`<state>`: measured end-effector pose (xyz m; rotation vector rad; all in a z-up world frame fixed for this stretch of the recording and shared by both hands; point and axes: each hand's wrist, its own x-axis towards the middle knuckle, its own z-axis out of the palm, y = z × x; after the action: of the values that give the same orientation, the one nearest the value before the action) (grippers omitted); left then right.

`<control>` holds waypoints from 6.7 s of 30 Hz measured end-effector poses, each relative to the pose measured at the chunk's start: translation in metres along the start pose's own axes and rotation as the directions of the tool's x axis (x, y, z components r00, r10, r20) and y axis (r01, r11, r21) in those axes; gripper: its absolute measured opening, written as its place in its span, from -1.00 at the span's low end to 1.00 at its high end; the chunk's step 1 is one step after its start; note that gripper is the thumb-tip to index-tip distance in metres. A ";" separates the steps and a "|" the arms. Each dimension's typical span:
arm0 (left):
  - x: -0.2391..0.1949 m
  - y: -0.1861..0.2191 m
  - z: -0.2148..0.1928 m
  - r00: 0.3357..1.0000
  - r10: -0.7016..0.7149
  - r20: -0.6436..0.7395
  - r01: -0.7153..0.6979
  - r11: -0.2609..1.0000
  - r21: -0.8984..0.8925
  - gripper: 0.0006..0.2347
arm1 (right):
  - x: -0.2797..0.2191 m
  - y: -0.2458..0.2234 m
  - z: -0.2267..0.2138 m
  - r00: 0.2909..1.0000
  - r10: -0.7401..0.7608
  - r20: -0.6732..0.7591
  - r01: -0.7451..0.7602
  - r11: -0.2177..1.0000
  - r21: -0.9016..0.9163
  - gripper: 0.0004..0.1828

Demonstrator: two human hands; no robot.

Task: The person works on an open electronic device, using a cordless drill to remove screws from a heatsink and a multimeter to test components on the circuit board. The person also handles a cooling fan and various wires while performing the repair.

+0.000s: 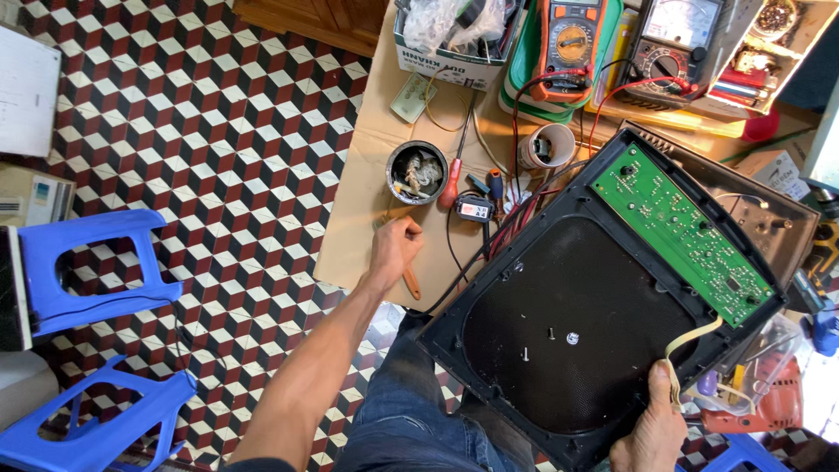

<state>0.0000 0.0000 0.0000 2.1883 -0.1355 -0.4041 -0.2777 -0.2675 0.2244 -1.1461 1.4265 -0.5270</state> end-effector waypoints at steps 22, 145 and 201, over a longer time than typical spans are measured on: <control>-0.113 0.137 -0.111 0.952 -0.278 -0.127 0.267 0.959 -0.098 -0.83 | -0.004 0.007 0.034 0.997 -0.037 0.067 0.035 0.999 0.026 -0.61; -0.118 0.049 -0.310 0.726 -0.563 -0.395 0.448 0.823 -0.350 -0.75 | -0.052 0.145 0.239 0.753 0.289 0.591 -0.128 0.946 -0.299 -0.52; 0.150 0.147 -0.062 0.964 -0.251 0.088 0.264 0.944 -0.197 -0.73 | -0.017 0.074 0.211 0.721 0.011 0.693 0.652 0.330 -0.683 -0.52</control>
<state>0.1691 -0.0780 0.1158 1.9925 0.1558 -0.6054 -0.1088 -0.1600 0.1225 -2.3239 0.7907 0.4913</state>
